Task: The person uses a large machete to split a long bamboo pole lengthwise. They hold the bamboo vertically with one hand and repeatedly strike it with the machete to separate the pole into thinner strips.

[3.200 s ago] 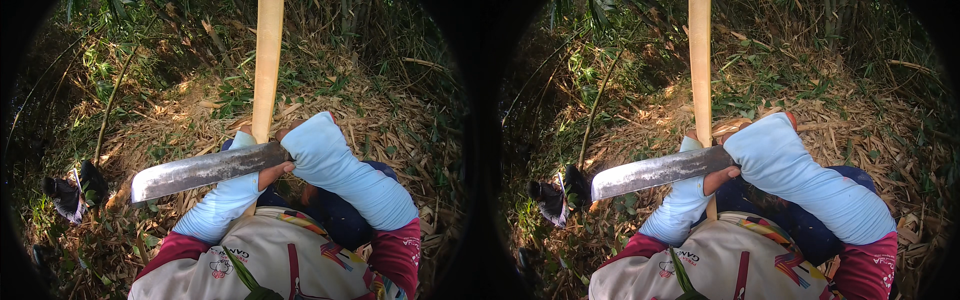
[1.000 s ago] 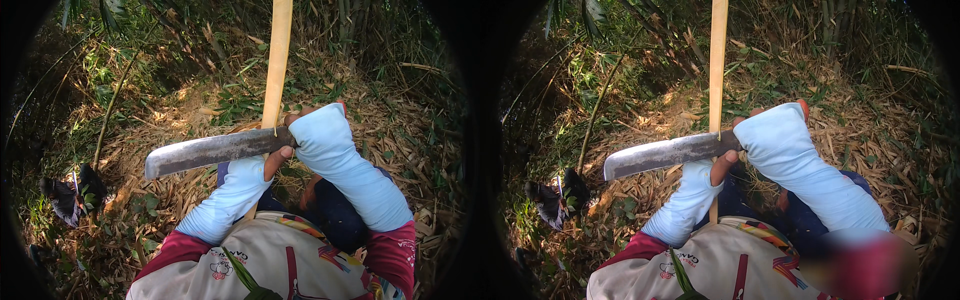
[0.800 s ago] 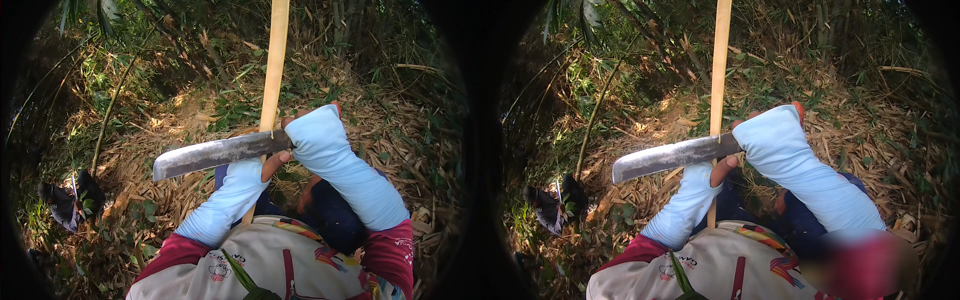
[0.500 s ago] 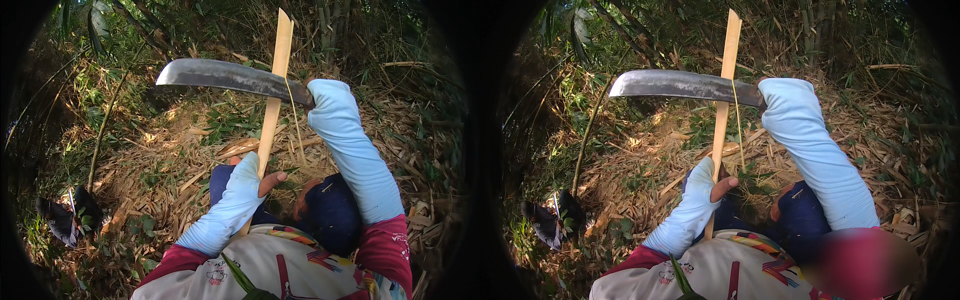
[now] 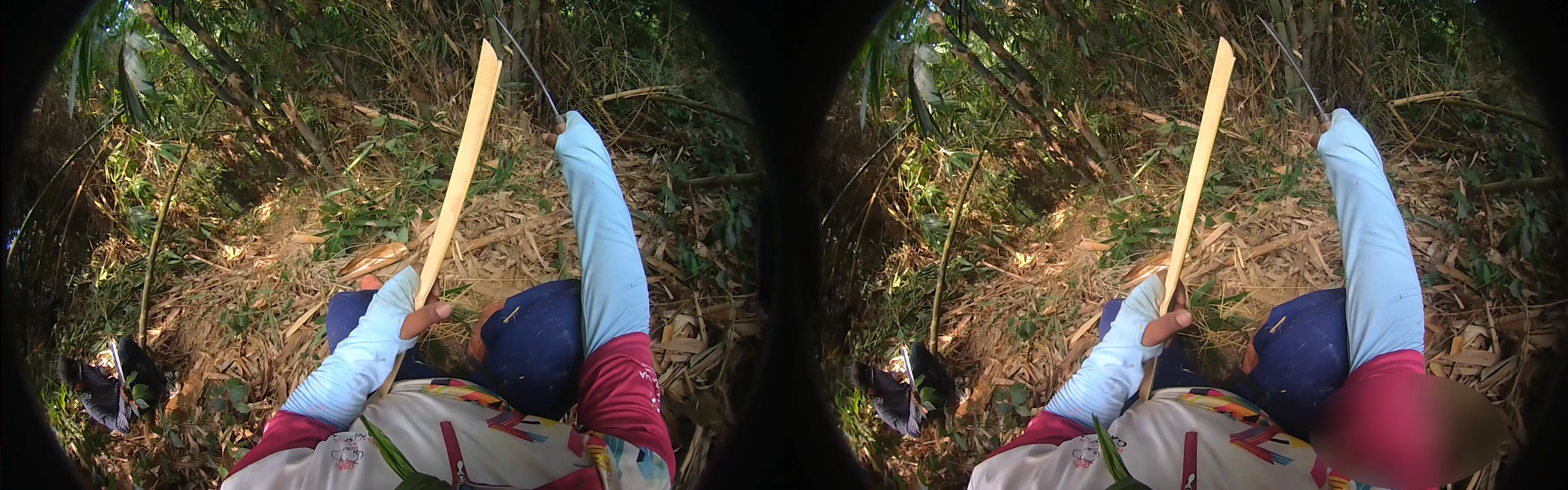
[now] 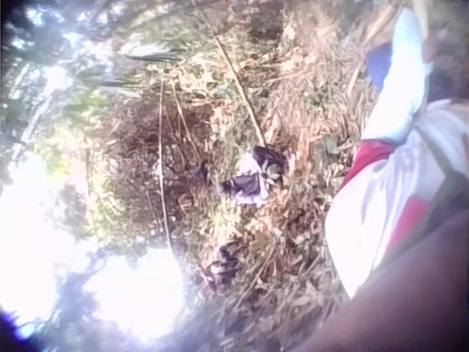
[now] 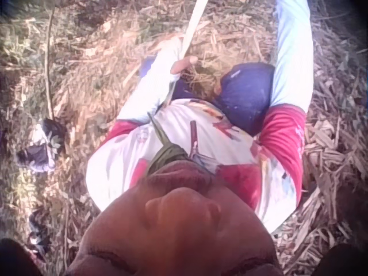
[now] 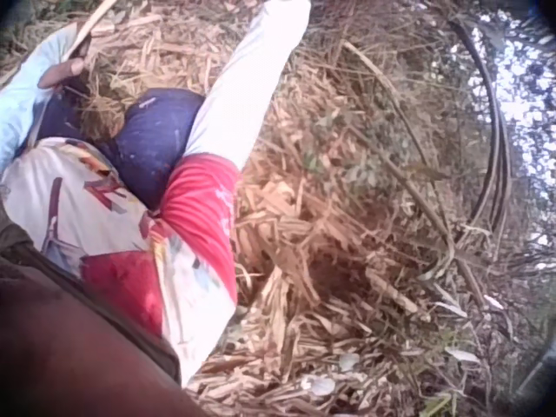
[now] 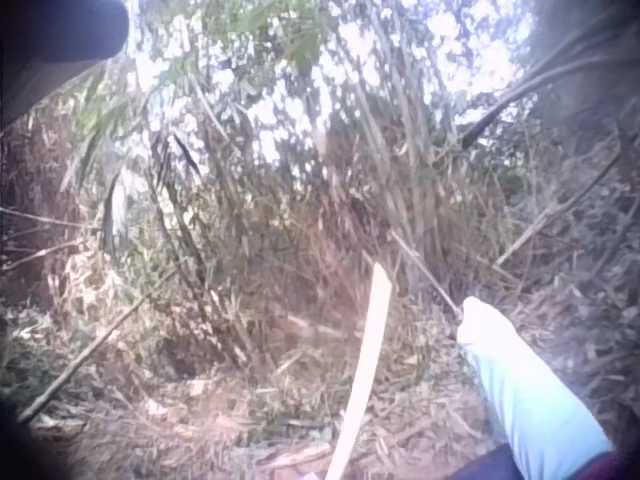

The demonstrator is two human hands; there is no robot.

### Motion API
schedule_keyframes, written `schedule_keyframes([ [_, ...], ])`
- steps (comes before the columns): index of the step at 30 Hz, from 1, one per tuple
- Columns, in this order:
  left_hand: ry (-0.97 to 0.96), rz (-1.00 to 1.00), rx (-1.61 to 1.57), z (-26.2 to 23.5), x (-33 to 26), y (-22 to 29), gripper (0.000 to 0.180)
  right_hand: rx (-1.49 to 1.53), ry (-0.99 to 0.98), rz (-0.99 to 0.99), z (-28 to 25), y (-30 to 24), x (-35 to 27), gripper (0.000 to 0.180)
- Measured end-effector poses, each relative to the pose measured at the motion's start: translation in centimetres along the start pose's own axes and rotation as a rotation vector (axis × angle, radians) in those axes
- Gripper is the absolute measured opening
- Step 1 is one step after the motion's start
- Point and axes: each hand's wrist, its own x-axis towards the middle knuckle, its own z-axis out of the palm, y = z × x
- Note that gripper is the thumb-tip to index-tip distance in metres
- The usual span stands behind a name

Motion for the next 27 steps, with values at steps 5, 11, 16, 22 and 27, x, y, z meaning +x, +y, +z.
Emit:
schedule_keyframes([
  [5,-0.105,0.166,-0.407,-1.1,0.8,0.5,0.05,0.082,-0.038,-0.042,1.1,3.7,0.4,0.046],
  [11,-0.1,0.229,-0.535,-2.4,0.7,1.0,0.056,0.678,-0.056,-0.167,1.0,-0.2,-4.5,0.052],
  [16,-0.127,0.239,-0.548,-3.3,-0.1,1.1,0.064,0.853,-0.137,-0.189,1.6,-2.0,-6.0,0.052],
  [22,-0.158,0.298,-0.663,-4.3,-1.1,0.7,0.058,0.834,-0.252,-0.206,2.8,-3.8,-7.7,0.049],
  [27,-0.186,0.342,-0.823,-5.1,-1.5,0.5,0.056,0.805,-0.257,-0.207,3.6,-4.4,-8.7,0.049],
])
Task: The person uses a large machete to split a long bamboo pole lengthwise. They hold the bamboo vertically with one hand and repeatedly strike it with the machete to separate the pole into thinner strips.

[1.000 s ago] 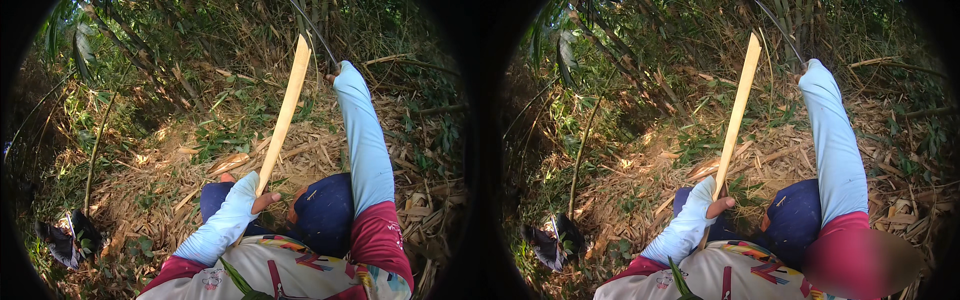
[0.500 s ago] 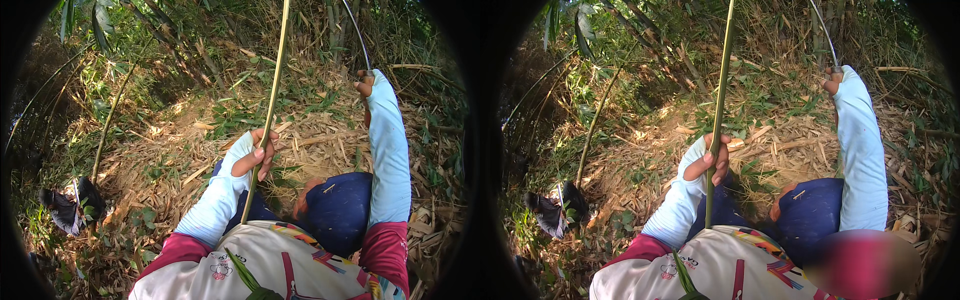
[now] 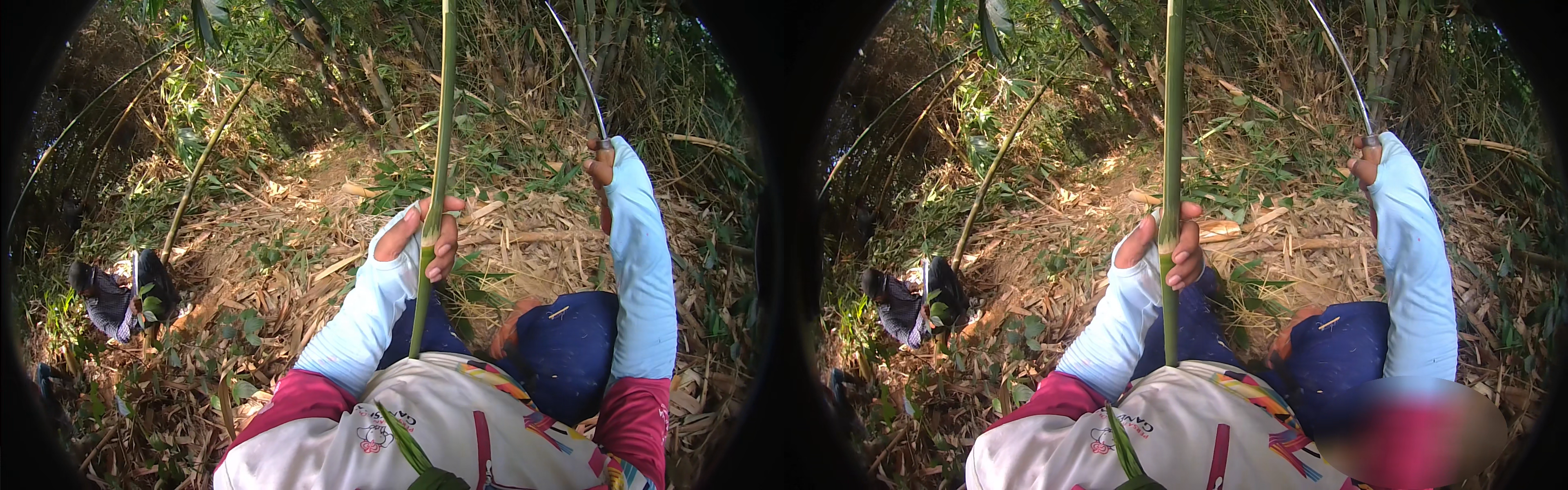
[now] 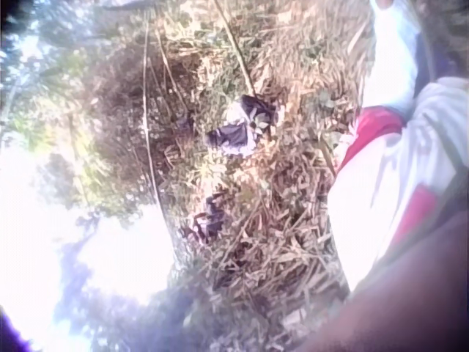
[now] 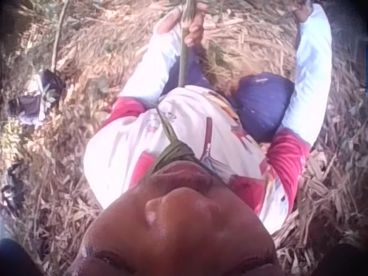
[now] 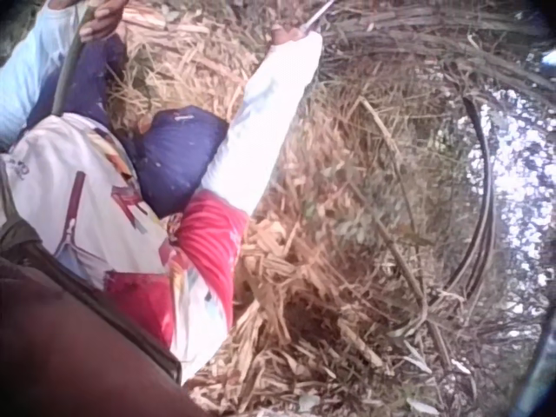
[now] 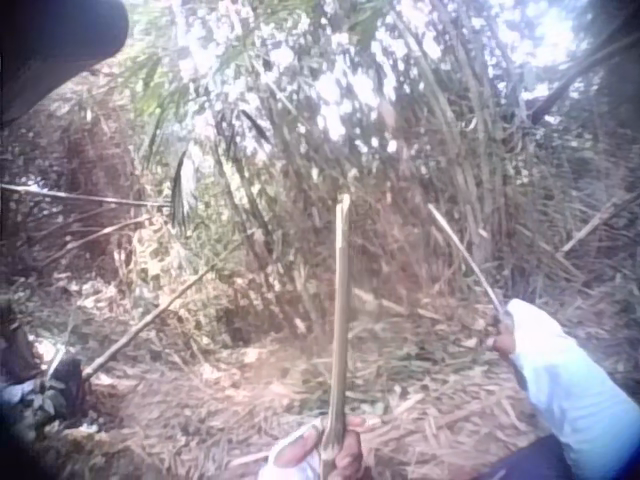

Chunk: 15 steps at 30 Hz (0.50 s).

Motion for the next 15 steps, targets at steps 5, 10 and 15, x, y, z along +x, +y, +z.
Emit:
schedule_keyframes([
  [5,0.003,0.076,-0.045,-1.1,-0.9,1.0,0.052,-0.032,-0.03,-0.021,0.9,-0.4,-0.3,0.051],
  [10,0.099,0.137,-0.002,-1.7,-1.6,1.5,0.047,-0.187,-0.004,-0.043,1.1,-0.5,-0.4,0.048],
  [15,0.173,0.131,0.064,-1.9,-1.6,1.8,0.039,-0.351,0.0,-0.176,0.8,-0.5,-1.4,0.044],
])
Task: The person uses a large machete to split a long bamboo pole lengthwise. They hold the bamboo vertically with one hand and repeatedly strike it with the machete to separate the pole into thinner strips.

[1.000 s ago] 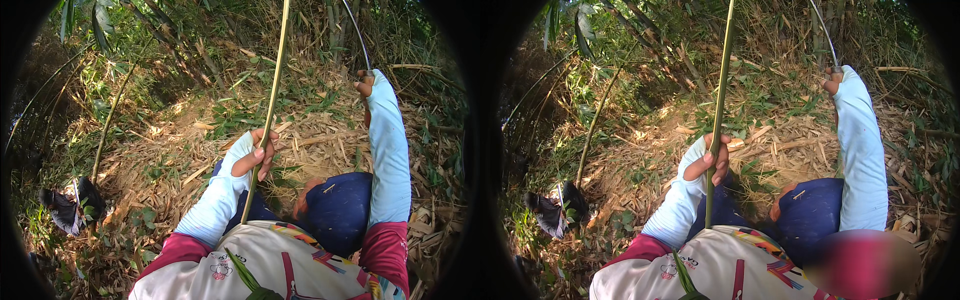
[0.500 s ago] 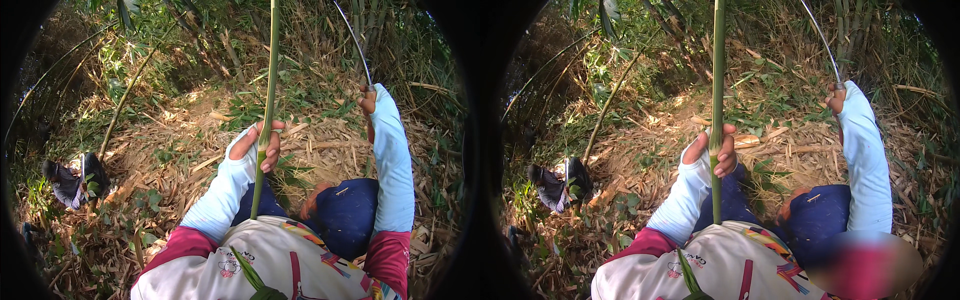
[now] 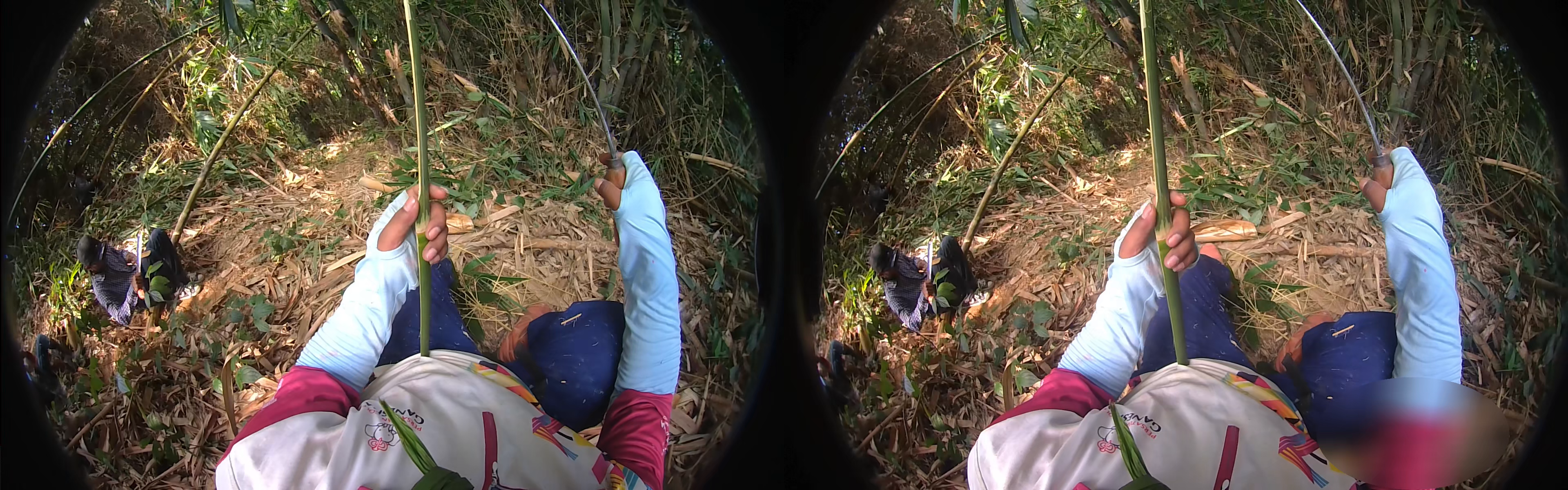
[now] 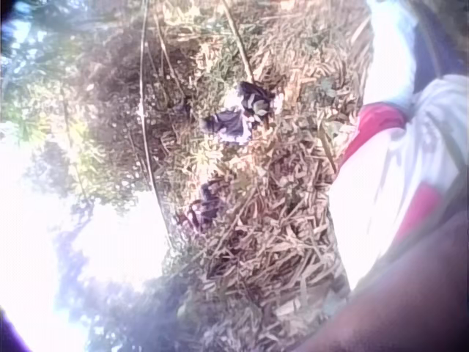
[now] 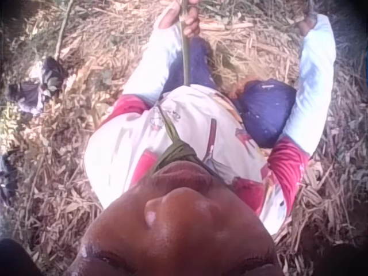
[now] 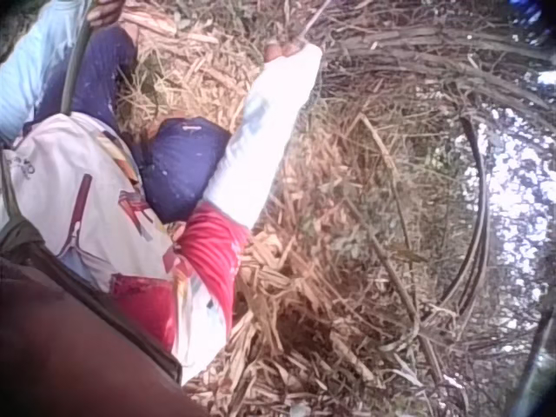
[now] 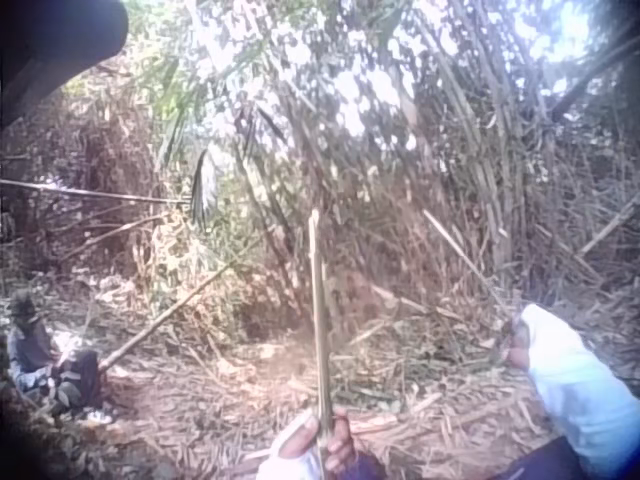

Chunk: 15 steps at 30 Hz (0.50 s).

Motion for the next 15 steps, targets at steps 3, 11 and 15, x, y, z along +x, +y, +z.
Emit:
schedule_keyframes([
  [3,0.067,0.001,0.064,-0.4,-0.6,0.6,0.037,-0.038,-0.025,0.035,0.9,-4.3,-2.1,0.048],
  [11,0.171,-0.087,0.262,1.9,-0.8,1.3,0.064,0.181,-0.163,-0.055,3.0,-7.1,-6.5,0.041],
  [15,0.18,-0.094,0.419,3.9,-1.1,1.6,0.065,-0.041,-0.156,-0.328,3.7,-7.5,-7.4,0.04],
])
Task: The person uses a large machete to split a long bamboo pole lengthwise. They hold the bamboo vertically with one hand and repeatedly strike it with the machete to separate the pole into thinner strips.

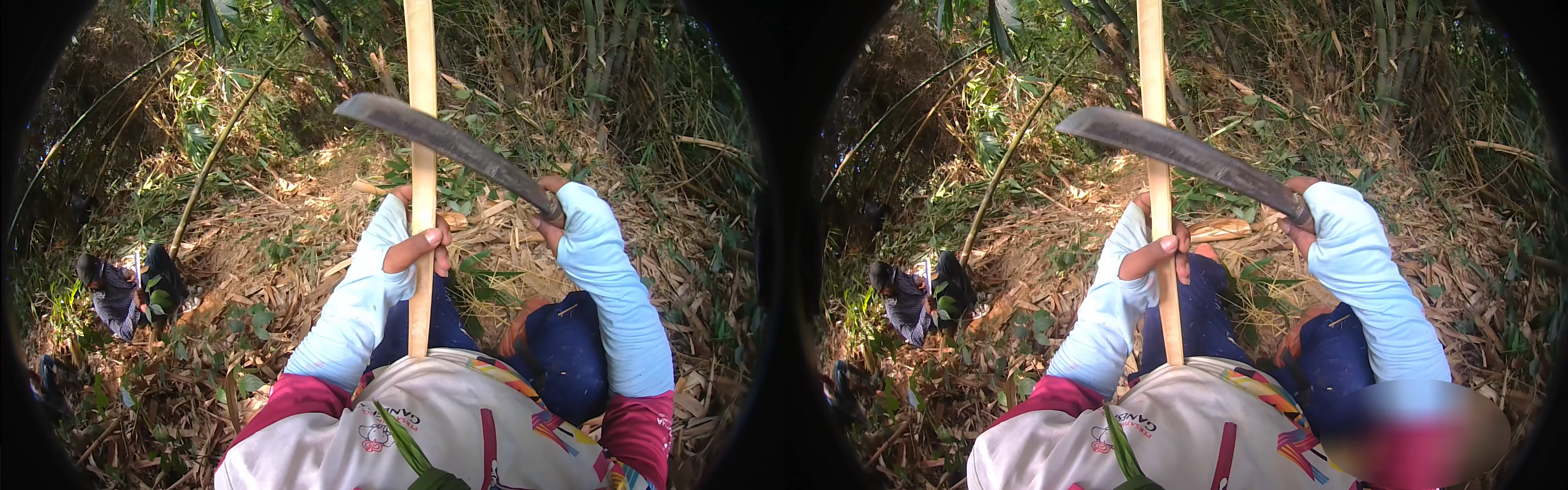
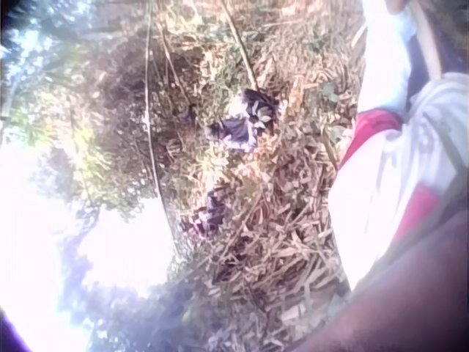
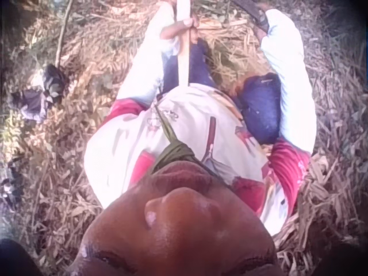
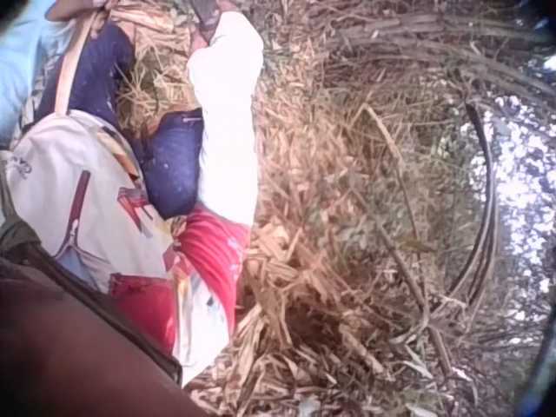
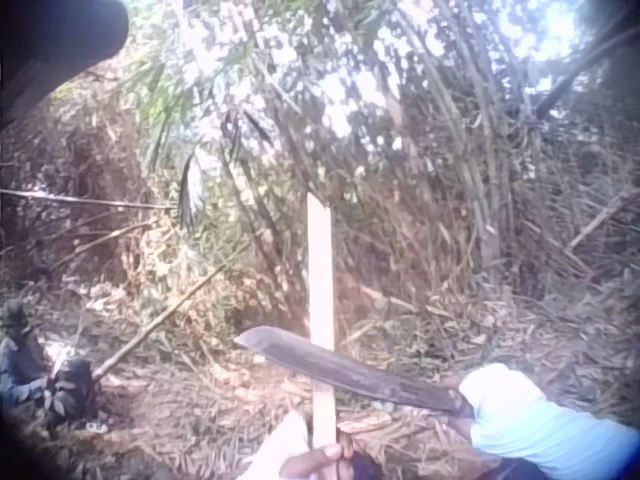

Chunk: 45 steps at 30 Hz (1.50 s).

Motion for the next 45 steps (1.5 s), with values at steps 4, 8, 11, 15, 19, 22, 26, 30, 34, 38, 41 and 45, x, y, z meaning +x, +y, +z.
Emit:
schedule_keyframes([
  [4,-0.042,-0.02,0.097,0.7,-0.5,-0.6,0.06,-0.14,-0.032,-0.151,0.5,-3.1,-0.3,0.039],
  [8,0.009,0.055,0.446,2.9,-1.5,0.1,0.076,-0.201,-0.188,-0.097,0.6,-4.6,-0.6,0.036],
  [11,-0.001,0.036,0.541,3.7,-2.5,0.5,0.088,-0.3,-0.233,-0.19,0.7,-5.1,-0.6,0.032],
  [15,0.021,-0.07,0.395,5.6,-3.3,1.2,0.095,-0.412,-0.173,-0.34,0.8,-5.0,-1.0,0.018],
  [19,0.015,-0.066,0.412,6.3,-3.5,0.9,0.088,-0.514,-0.165,-0.35,0.8,-4.7,-1.4,0.018],
  [22,-0.01,-0.058,0.462,6.5,-3.4,0.7,0.081,-0.545,-0.143,-0.364,0.6,-4.4,-1.6,0.018],
  [26,0.004,-0.052,0.475,6.7,-3.6,0.1,0.076,-0.495,-0.147,-0.355,0.5,-4.3,-1.5,0.018],
  [30,0.0,-0.057,0.582,6.7,-3.5,-0.2,0.074,-0.509,-0.159,-0.327,0.1,-4.6,-1.5,0.018],
  [34,-0.02,-0.07,0.61,6.7,-3.6,-0.1,0.07,-0.527,-0.15,-0.345,0.2,-4.6,-1.3,0.02],
  [38,-0.047,-0.084,0.624,6.9,-3.7,-0.1,0.065,-0.517,-0.174,-0.304,0.3,-4.4,-1.3,0.021],
  [41,-0.059,-0.088,0.631,6.7,-3.6,-0.2,0.062,-0.476,-0.13,-0.297,0.9,-3.9,-1.6,0.031],
  [45,-0.06,-0.077,0.625,6.5,-3.3,-0.5,0.058,-0.511,-0.115,-0.287,1.1,-4.1,-1.5,0.029],
])
